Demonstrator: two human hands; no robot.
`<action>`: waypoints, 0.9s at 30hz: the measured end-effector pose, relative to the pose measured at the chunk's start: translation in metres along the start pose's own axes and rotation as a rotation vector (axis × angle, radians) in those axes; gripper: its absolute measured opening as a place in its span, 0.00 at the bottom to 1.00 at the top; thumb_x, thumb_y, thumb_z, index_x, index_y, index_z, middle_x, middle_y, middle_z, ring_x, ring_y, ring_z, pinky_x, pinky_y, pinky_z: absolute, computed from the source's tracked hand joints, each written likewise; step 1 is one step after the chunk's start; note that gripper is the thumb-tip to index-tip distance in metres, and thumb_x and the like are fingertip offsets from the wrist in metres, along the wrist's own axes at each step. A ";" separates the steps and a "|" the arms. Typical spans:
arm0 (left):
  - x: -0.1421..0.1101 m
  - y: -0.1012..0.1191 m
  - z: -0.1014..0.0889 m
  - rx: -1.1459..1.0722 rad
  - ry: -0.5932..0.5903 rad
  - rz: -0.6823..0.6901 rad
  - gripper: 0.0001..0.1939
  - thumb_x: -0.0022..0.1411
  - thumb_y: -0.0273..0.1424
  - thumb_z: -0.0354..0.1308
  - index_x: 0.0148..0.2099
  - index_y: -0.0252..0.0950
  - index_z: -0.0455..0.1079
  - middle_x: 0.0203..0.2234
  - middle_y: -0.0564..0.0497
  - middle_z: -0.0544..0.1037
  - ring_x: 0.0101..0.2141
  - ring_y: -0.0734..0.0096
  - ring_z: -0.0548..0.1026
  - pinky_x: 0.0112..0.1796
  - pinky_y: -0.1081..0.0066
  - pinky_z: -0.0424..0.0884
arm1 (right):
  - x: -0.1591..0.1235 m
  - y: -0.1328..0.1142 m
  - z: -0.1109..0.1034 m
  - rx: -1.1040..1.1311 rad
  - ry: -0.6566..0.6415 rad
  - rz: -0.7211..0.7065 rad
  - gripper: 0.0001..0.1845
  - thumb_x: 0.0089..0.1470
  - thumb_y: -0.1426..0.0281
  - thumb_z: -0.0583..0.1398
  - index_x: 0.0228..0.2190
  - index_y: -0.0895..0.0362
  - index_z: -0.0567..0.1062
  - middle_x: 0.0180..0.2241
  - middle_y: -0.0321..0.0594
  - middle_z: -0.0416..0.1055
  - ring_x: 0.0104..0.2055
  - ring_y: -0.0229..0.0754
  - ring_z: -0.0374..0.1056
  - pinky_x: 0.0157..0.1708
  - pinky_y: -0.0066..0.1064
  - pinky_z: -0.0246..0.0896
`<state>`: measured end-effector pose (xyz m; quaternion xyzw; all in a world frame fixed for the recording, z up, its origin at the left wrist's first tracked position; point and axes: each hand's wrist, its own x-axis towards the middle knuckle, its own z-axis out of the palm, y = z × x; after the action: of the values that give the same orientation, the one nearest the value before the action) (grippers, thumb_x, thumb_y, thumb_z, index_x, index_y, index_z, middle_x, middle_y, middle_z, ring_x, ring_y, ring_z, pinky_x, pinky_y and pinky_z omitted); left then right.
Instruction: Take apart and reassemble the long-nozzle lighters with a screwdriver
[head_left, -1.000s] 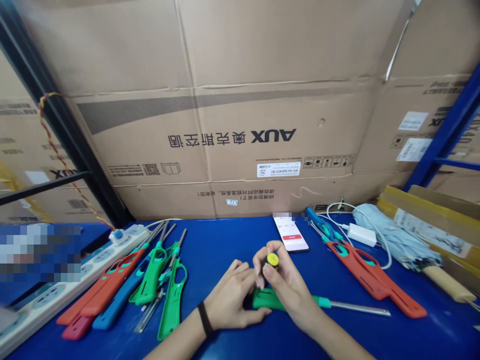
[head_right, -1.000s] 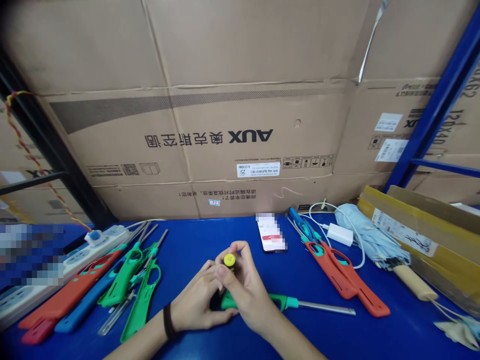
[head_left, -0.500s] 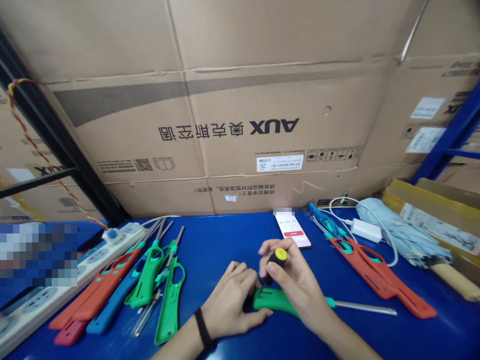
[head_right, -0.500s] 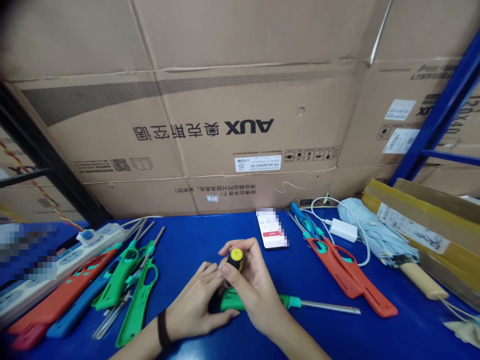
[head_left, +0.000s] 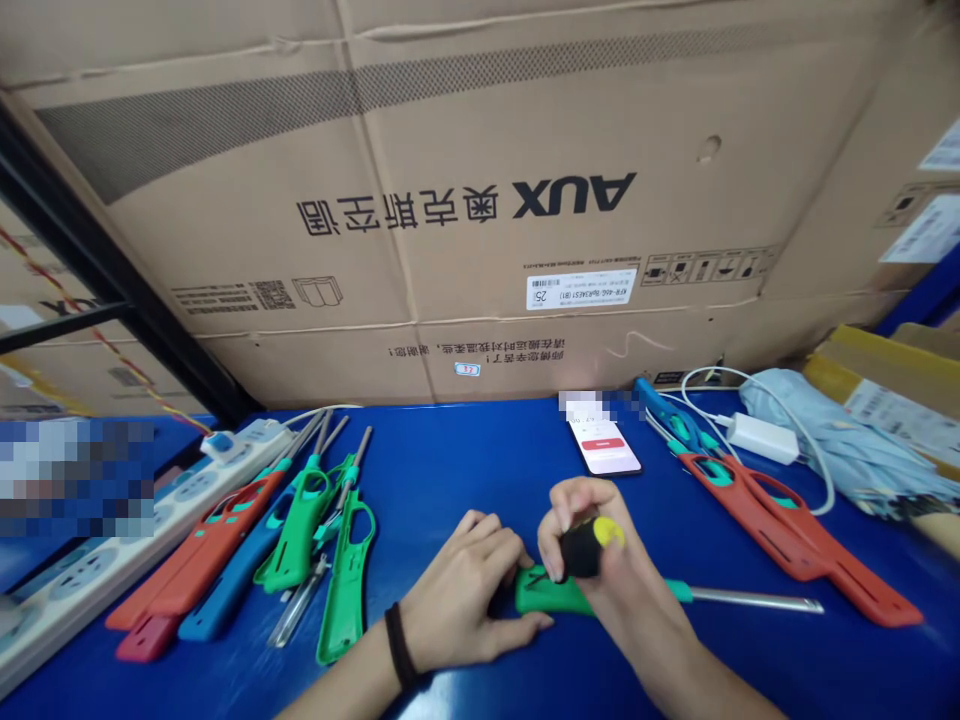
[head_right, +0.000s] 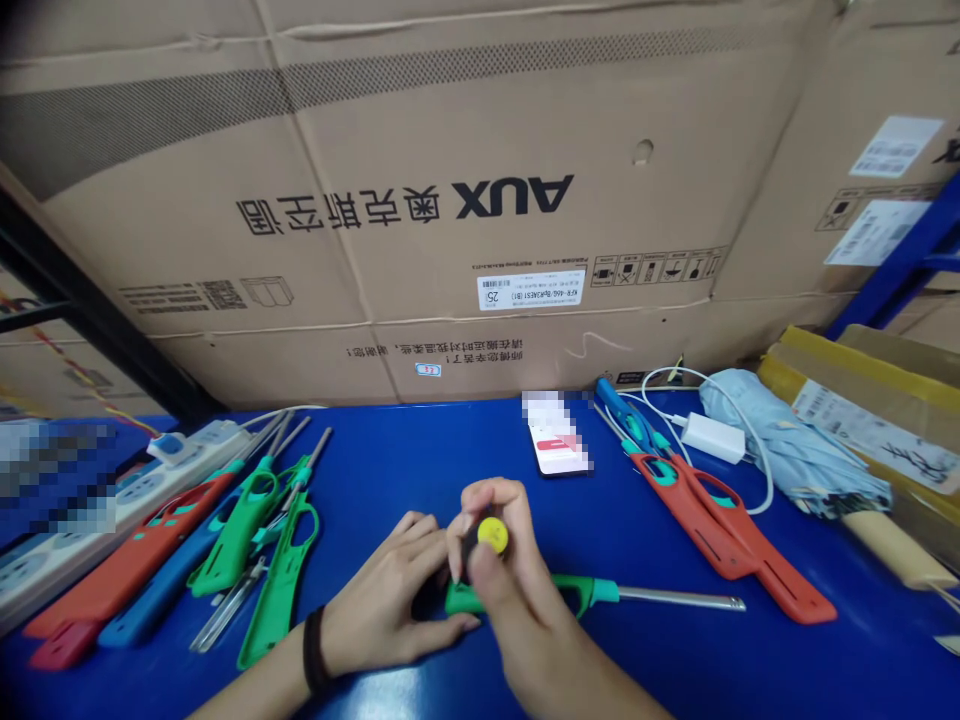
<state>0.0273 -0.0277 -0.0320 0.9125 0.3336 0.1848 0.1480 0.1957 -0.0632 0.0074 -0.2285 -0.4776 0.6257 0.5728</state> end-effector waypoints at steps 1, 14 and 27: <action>0.000 -0.001 0.000 0.004 0.005 -0.002 0.15 0.55 0.41 0.61 0.35 0.37 0.62 0.30 0.51 0.72 0.33 0.64 0.67 0.37 0.64 0.61 | 0.000 0.001 0.000 0.008 0.017 0.010 0.16 0.59 0.51 0.49 0.41 0.45 0.67 0.33 0.34 0.60 0.33 0.36 0.60 0.40 0.30 0.60; 0.000 0.000 -0.001 -0.026 -0.003 -0.009 0.14 0.55 0.38 0.60 0.33 0.37 0.60 0.29 0.51 0.72 0.33 0.64 0.67 0.37 0.64 0.60 | 0.001 -0.002 0.000 -0.066 -0.014 0.012 0.17 0.56 0.52 0.55 0.42 0.47 0.69 0.38 0.38 0.59 0.33 0.39 0.60 0.40 0.35 0.62; 0.000 -0.001 0.002 -0.022 0.010 0.008 0.13 0.57 0.39 0.58 0.32 0.37 0.60 0.28 0.51 0.72 0.32 0.65 0.67 0.37 0.64 0.61 | -0.004 0.000 -0.002 -0.124 -0.053 -0.008 0.13 0.61 0.55 0.48 0.43 0.44 0.67 0.40 0.37 0.59 0.37 0.39 0.61 0.43 0.34 0.61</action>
<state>0.0276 -0.0272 -0.0342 0.9111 0.3288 0.1938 0.1554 0.1980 -0.0661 0.0053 -0.2450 -0.5313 0.5985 0.5472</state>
